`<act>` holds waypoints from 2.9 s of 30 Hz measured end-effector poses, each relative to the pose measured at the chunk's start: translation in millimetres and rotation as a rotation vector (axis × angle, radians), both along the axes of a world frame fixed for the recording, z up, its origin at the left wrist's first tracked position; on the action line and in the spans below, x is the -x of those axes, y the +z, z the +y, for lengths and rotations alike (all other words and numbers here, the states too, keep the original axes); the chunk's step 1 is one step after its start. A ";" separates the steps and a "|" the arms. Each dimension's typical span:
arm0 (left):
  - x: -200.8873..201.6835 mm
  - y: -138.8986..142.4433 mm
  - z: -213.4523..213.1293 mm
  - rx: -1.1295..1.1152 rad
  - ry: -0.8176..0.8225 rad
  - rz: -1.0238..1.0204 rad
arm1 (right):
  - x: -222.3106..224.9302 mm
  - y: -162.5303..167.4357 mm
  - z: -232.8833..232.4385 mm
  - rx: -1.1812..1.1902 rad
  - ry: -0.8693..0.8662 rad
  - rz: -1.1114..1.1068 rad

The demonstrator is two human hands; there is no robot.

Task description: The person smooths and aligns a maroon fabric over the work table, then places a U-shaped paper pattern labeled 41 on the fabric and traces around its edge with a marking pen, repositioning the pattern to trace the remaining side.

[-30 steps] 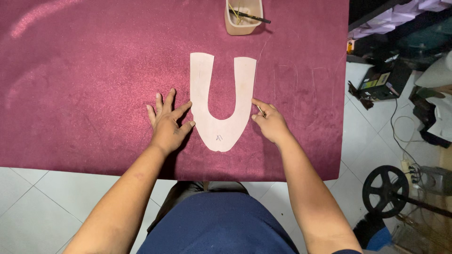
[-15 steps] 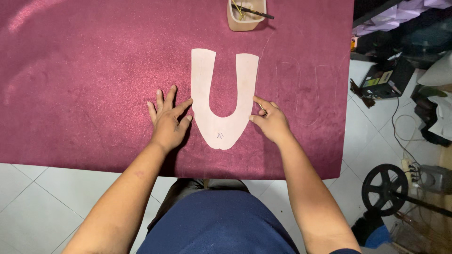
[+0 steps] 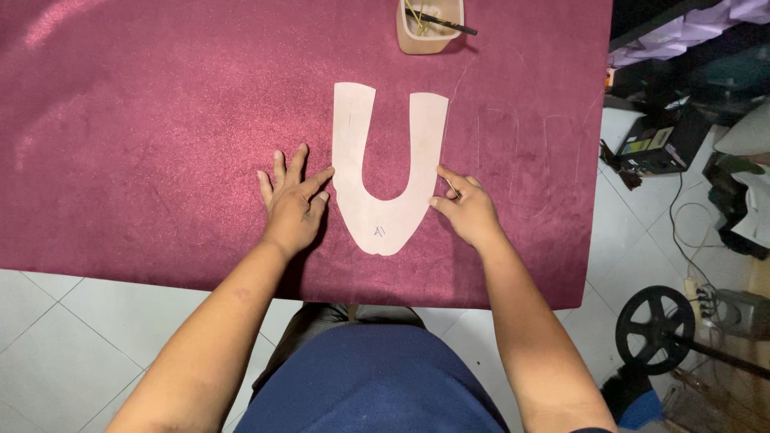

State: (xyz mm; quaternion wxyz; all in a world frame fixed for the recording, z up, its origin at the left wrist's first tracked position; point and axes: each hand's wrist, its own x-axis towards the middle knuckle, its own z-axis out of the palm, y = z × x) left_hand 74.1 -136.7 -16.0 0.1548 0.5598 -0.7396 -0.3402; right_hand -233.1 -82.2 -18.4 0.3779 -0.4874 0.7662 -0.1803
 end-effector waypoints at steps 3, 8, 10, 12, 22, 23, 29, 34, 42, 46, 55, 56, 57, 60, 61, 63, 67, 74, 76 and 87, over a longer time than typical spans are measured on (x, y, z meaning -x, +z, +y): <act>-1.8 2.1 1.0 -0.012 -0.016 0.005 | -0.9 1.1 0.4 -0.004 0.006 0.005; -0.2 3.1 2.4 -0.020 -0.021 -0.045 | -1.1 2.1 0.9 -0.008 0.008 0.031; 0.0 1.7 2.6 -0.015 -0.022 -0.053 | -1.8 0.9 1.5 0.017 0.013 0.045; -0.4 0.0 2.7 -0.012 -0.024 -0.062 | -1.8 -0.7 1.9 0.031 0.020 0.055; -3.4 -1.7 2.4 -0.004 -0.052 -0.063 | 6.6 -2.2 5.3 0.056 0.055 0.011; -3.3 -1.5 2.4 -0.006 -0.051 -0.062 | 6.6 -2.2 5.2 0.060 0.053 0.009; -2.1 -0.3 2.8 -0.033 -0.050 -0.079 | 5.8 -2.5 6.1 0.067 0.058 0.003; -2.2 -0.2 2.1 -0.037 -0.052 -0.080 | 7.2 -2.5 4.2 0.029 0.044 -0.004; -2.0 -1.8 3.0 -0.019 -0.047 -0.083 | 6.5 -2.4 5.2 0.043 0.058 0.015; -2.4 -1.4 2.4 -0.023 -0.044 -0.084 | 7.0 -4.3 5.3 0.053 0.075 0.029; -0.9 -3.3 4.2 -0.016 -0.040 -0.088 | 10.7 -10.1 7.3 0.058 0.079 0.032; -0.9 -3.8 4.6 -0.014 -0.039 -0.088 | 10.7 -10.3 7.3 0.058 0.079 0.029; -0.9 -4.1 4.5 -0.012 -0.042 -0.089 | 10.5 -10.3 7.4 0.059 0.075 0.026; -1.5 -4.2 5.3 -0.003 -0.042 -0.089 | 9.7 -9.1 7.3 0.055 0.067 0.009; -1.5 -4.1 5.5 0.000 -0.044 -0.088 | 9.4 -8.5 7.0 0.054 0.065 0.002; -1.5 -3.9 6.3 0.002 -0.045 -0.087 | 8.8 -7.1 6.3 0.039 0.064 0.007; -1.1 -3.7 8.6 0.017 -0.050 -0.112 | 7.9 -5.0 4.4 0.027 0.068 0.019; 5.5 -1.6 28.7 0.110 0.048 -0.157 | 9.0 -8.5 1.9 0.055 0.096 0.058; 12.4 0.2 37.1 0.134 -0.020 -0.185 | 9.7 -10.5 3.0 0.060 0.097 0.073; 50.1 12.1 63.6 0.014 -0.344 -0.286 | -15.9 -0.6 -8.5 0.330 0.155 0.081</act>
